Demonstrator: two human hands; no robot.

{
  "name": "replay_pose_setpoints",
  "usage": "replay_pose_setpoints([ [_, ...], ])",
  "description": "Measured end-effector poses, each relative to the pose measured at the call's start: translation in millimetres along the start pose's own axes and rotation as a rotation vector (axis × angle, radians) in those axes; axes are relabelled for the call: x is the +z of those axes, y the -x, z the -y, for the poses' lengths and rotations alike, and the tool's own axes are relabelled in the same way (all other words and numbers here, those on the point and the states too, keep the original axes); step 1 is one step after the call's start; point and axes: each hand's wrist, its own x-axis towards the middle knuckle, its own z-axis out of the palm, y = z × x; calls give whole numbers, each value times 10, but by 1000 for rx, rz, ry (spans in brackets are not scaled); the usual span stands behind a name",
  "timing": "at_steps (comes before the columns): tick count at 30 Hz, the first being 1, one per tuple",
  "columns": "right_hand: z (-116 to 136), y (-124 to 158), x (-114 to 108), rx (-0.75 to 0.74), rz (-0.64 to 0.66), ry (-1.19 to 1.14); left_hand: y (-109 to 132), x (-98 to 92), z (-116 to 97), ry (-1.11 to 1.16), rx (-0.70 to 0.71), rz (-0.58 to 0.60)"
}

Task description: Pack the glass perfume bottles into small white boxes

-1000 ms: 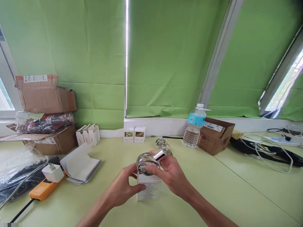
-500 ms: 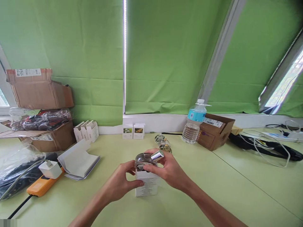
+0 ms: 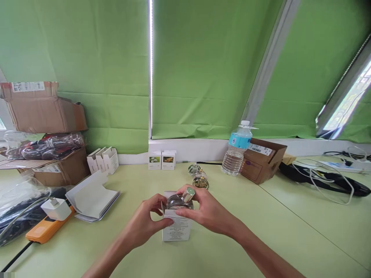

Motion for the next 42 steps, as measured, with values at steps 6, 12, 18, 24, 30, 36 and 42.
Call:
replay_pose_setpoints([
  [6,-4,-23,38,-18,-44,117,3,-3,-21,-42,-20,-9],
  [12,52,0,39,-51,-36,132,1,-4,-40,-58,-21,-7],
  [18,89,25,51,-61,-35,163,16,-2,-46,-53,-11,-17],
  [24,63,18,91,-125,-91,207,22,9,16,-36,3,-16],
  [30,84,-2,101,-99,-122,202,41,13,-4,-55,-12,-26],
  [36,70,-4,145,-113,-191,130,36,17,42,4,34,-38],
  [42,29,-2,159,-103,-205,119,34,45,97,132,40,-51],
])
